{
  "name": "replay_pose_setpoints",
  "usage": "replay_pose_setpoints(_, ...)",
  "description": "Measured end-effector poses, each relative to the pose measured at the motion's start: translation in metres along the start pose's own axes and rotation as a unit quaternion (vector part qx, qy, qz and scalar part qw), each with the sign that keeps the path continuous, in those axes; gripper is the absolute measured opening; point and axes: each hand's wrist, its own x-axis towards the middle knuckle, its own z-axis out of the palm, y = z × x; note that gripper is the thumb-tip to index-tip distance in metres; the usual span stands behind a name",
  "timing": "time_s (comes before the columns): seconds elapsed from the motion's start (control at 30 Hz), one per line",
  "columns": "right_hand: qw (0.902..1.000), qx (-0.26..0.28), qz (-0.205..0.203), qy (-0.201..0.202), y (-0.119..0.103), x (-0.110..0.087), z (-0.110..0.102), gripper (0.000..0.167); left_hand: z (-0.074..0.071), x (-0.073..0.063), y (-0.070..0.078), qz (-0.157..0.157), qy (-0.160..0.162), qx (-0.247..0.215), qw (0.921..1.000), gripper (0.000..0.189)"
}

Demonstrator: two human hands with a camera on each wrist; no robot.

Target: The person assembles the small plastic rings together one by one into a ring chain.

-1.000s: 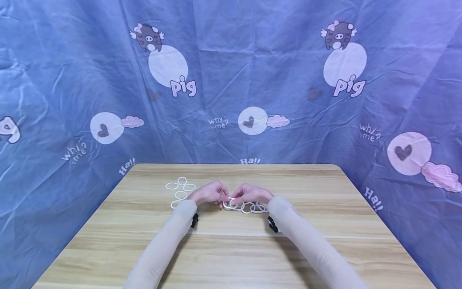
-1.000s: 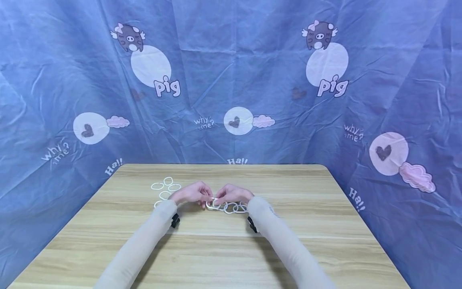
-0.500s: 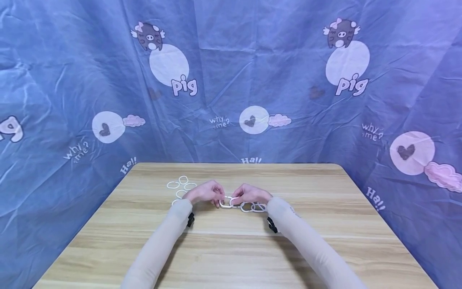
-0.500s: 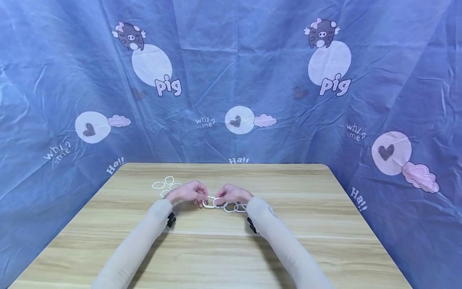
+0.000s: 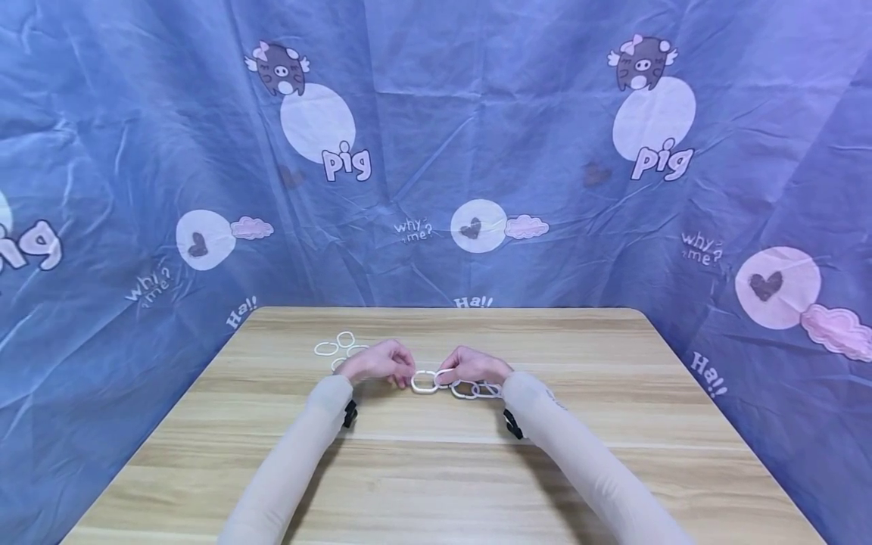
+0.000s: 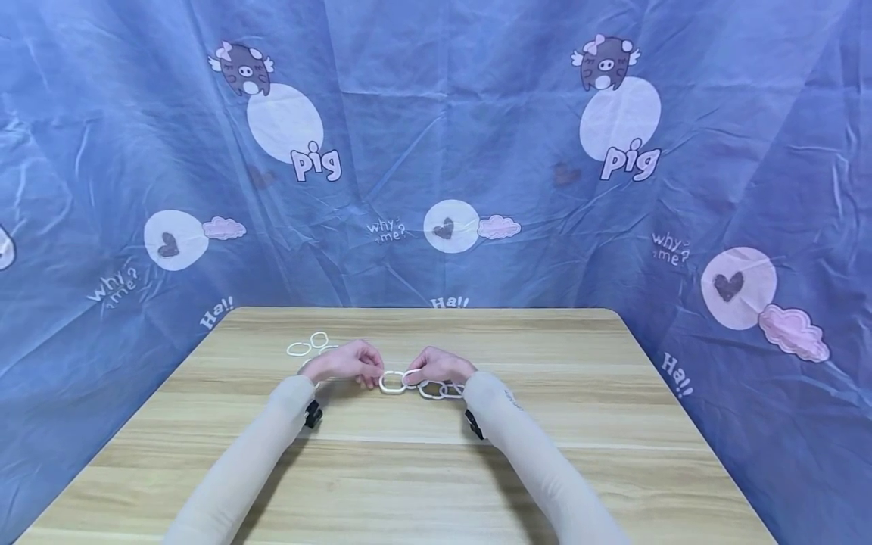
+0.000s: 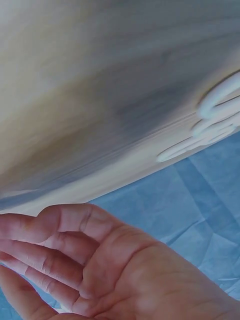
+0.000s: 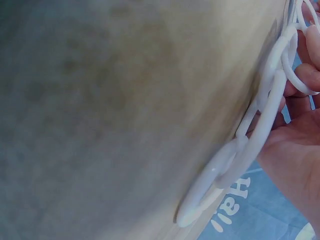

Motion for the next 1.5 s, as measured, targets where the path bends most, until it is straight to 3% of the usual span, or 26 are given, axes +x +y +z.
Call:
replay_pose_setpoints(0.37, 1.0, -0.001, 0.003, 0.007, -0.001, 0.0, 0.0, 0.017, -0.026, -0.024, -0.019, 0.006, 0.029, 0.029, 0.9991, 0.015)
replay_pose_setpoints(0.63, 0.9998, 0.007, 0.019, 0.006, 0.001, 0.0, 0.001, 0.015, -0.045, -0.045, -0.033, 0.032, 0.037, 0.024, 0.9985, 0.018)
replay_pose_setpoints(0.97, 0.9999, 0.007, 0.011, -0.002, 0.002, 0.0, 0.001, 0.018, -0.067, -0.072, -0.051, 0.001, 0.065, 0.064, 0.9958, 0.024)
replay_pose_setpoints(1.23, 0.9999, 0.007, 0.009, -0.001, 0.001, 0.001, -0.001, 0.018, -0.075, -0.087, -0.065, -0.002, 0.071, 0.075, 0.9946, 0.03)
replay_pose_setpoints(1.5, 0.9998, 0.009, 0.016, -0.001, 0.002, 0.0, 0.0, 0.015, -0.074, -0.091, -0.071, 0.003, 0.051, 0.075, 0.9959, 0.032)
